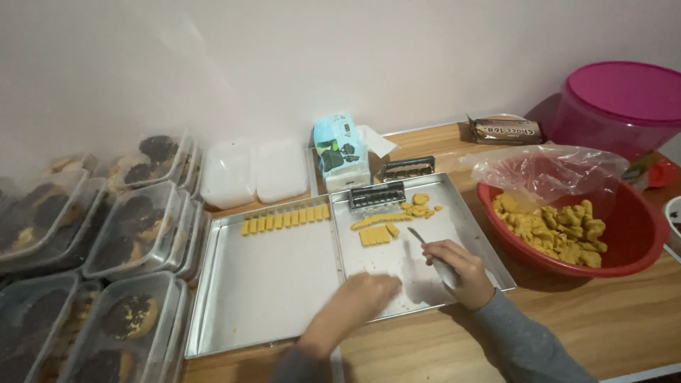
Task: Cutting small rectangular strips of dough and arranging them in rows on a metal tray for baking.
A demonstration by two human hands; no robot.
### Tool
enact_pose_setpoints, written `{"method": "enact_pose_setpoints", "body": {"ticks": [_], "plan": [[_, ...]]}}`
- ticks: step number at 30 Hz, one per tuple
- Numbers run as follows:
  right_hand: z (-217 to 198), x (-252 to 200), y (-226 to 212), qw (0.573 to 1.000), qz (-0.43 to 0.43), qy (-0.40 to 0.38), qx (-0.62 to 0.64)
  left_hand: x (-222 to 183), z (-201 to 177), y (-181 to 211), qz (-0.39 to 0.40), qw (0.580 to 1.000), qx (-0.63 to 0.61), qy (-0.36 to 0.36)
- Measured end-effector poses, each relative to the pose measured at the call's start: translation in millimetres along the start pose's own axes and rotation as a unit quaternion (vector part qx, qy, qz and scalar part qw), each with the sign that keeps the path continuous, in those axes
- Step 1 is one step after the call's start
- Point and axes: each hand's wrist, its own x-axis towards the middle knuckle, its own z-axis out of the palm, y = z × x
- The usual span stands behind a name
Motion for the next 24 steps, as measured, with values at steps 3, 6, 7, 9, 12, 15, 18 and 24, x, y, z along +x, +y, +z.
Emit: {"method": "enact_pose_setpoints", "body": {"ticks": [3,6,7,9,12,15,18,24], "plan": [[-4.9,3.2,-3.3,0.994,0.092,0.052,-0.001,37.5,13.3,-35.5,-0.099,0.995,-0.002,-0.029],[-10.1,8.5,-9.7,0.993,0.083,0.078,-0.001,78.5,28.9,-77.3,-0.079,0.990,0.115,-0.035],[-11.7,10.4,-12.1,0.993,0.083,0.079,-0.002,88.1,39.2,-86.7,-0.077,0.990,0.116,-0.034],[-15.6,15.0,-16.5,0.993,0.074,0.093,-0.009,109.0,59.3,-105.6,-0.055,0.980,0.189,-0.038],[-17.2,18.1,-18.3,0.991,0.074,0.109,-0.005,127.3,63.2,-107.2,-0.090,0.969,0.212,-0.090],[-16.8,17.9,-17.5,0.989,0.089,0.115,-0.004,133.9,52.3,-100.2,-0.111,0.960,0.213,-0.142],[-14.8,15.2,-14.6,0.989,0.085,0.117,-0.007,141.6,54.0,-104.6,-0.108,0.962,0.205,-0.148],[-18.9,4.6,0.6,0.997,0.042,0.068,-0.011,165.5,57.4,-114.3,-0.105,0.932,0.204,-0.282]]}}
